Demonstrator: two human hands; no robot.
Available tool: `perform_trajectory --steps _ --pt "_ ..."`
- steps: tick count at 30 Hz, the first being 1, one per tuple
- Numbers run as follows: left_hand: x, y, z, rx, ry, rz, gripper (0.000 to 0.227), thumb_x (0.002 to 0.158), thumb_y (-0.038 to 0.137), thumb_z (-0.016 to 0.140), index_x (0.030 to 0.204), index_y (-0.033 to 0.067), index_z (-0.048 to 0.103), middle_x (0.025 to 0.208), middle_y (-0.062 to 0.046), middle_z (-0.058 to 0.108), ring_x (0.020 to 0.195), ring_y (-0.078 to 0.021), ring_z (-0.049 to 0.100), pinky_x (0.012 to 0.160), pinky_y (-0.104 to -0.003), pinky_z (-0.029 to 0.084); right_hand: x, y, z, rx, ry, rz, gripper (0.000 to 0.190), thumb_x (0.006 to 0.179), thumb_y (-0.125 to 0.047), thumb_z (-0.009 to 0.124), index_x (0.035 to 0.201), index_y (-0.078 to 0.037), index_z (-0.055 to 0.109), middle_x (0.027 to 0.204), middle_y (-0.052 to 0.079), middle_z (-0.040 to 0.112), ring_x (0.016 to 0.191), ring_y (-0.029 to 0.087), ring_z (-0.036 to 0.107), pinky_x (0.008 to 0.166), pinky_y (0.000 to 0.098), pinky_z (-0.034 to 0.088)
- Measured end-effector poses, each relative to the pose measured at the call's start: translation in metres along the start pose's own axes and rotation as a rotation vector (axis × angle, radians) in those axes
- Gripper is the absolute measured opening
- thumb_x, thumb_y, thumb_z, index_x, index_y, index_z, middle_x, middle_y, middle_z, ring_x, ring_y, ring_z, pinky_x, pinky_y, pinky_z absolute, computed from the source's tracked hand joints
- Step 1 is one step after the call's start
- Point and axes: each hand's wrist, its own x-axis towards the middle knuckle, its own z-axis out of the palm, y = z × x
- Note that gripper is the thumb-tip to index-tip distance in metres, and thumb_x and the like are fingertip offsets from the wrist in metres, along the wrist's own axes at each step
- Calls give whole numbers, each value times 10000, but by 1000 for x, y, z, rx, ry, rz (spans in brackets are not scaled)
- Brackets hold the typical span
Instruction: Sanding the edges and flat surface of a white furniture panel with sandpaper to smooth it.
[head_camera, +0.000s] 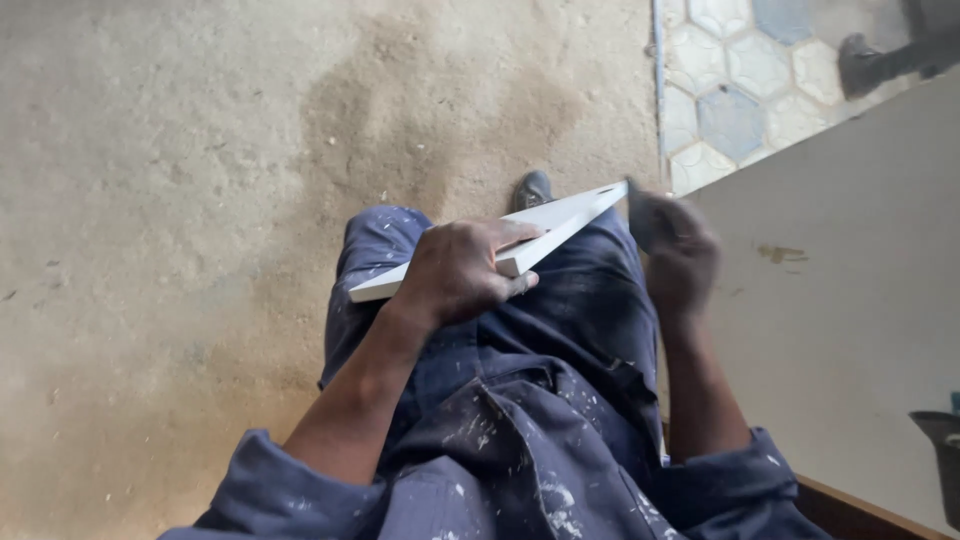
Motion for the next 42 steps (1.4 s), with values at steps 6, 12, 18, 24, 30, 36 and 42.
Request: perform_trajectory --steps 6,12,18,24,30,36,42 --pt "25 -19 21 85 -112 145 633 741 356 739 1350 197 667 1255 -76 661 1231 -359 584 1051 -577 493 -4 -15 -4 250 -92 281 77 978 -154 702 1019 -91 684 879 30 626 828 129 505 748 318 452" --pt "24 -28 31 144 -7 224 613 741 227 632 1350 168 666 1205 -108 694 1202 -372 613 1045 -538 492 -31 -16 36 442 -191 456 237 924 -198 800 959 -27 640 824 11 630 791 117 510 732 287 429" --pt "15 -29 23 61 -4 268 596 775 96 597 1369 97 652 1211 -175 715 1252 -366 624 1093 -493 446 -71 -101 31 463 -263 460 210 874 -216 819 899 -62 679 709 49 611 695 132 582 614 285 453" --pt "9 -27 28 76 40 226 560 783 100 573 1332 119 685 1112 -144 743 1143 -338 683 1006 -485 506 -52 -61 33 463 -214 427 271 853 -249 829 911 -50 655 699 57 572 662 161 556 616 316 435" --pt "2 -20 23 9 150 117 560 708 126 587 1237 186 760 1003 -113 774 991 -370 730 884 -500 571 -29 -42 37 452 -157 482 200 865 -166 803 892 -38 652 720 70 598 637 168 569 582 291 469" --pt "-13 -6 -1 -54 259 32 549 648 149 643 1162 260 801 894 -82 785 881 -362 751 761 -506 586 10 -25 7 12 24 168 118 984 -154 762 956 -84 672 802 121 684 727 217 684 618 392 513" --pt "-18 1 -19 -179 271 -40 535 632 134 645 1135 205 813 878 -103 801 890 -380 761 737 -449 595 -4 3 21 -300 78 -663 136 1041 -79 657 1026 -84 793 955 137 743 980 343 695 859 423 557"
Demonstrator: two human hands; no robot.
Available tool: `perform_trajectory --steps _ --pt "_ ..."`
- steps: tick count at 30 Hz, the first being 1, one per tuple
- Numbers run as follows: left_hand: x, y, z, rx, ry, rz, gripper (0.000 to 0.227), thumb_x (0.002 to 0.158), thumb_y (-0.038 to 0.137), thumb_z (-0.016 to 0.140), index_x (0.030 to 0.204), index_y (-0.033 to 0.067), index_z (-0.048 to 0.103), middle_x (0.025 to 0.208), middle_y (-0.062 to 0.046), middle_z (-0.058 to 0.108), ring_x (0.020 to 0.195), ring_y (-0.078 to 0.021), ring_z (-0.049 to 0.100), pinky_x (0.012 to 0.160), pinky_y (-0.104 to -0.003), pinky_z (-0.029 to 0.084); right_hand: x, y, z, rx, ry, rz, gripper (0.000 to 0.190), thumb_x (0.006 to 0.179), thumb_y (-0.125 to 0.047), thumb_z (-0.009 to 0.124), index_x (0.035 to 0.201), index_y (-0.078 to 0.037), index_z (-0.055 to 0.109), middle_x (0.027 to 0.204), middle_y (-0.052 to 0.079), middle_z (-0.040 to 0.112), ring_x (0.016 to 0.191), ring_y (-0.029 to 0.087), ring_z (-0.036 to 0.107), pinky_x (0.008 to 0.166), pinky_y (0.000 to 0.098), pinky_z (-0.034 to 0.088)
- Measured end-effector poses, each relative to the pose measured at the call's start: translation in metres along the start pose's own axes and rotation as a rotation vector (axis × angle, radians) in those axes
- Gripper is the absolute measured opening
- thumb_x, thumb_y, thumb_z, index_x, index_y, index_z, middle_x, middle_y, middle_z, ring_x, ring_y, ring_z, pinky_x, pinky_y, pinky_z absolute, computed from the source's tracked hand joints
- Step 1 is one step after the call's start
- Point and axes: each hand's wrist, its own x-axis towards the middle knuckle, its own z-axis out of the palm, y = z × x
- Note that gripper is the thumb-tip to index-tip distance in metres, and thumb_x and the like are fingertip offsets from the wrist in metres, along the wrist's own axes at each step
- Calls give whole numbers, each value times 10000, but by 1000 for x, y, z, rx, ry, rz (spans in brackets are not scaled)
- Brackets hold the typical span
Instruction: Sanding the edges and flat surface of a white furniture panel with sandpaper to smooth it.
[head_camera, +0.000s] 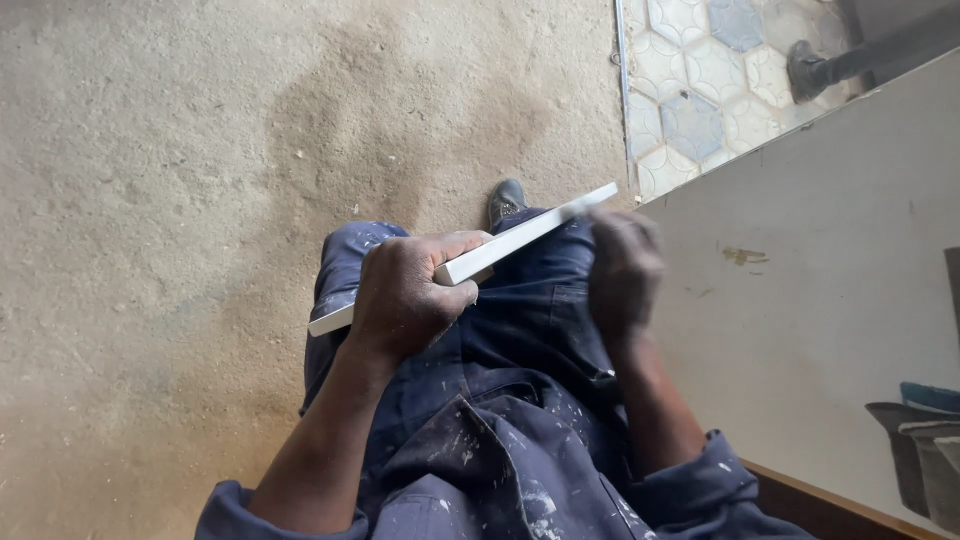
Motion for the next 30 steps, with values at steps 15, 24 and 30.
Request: perform_trajectory --steps 15,24,30 --pt "19 -9 14 89 -10 -55 317 671 203 668 938 241 834 653 -102 705 682 -295 746 600 -410 553 9 -72 10 330 -1 34 204 1044 -124 606 1032 -136 810 999 126 772 963 373 736 849 442 592" --pt "13 -14 19 89 7 -29 291 658 220 669 901 196 827 648 -158 697 686 -410 729 606 -498 547 -15 -17 26 149 -48 61 177 1012 -120 649 1040 -166 818 929 86 737 893 329 721 775 441 593" --pt "11 -12 17 98 -5 -1 227 710 249 672 860 135 799 625 -152 692 661 -410 731 620 -478 565 3 -69 4 237 -23 13 165 1004 -70 705 1024 -169 836 879 135 704 797 332 671 765 389 575"
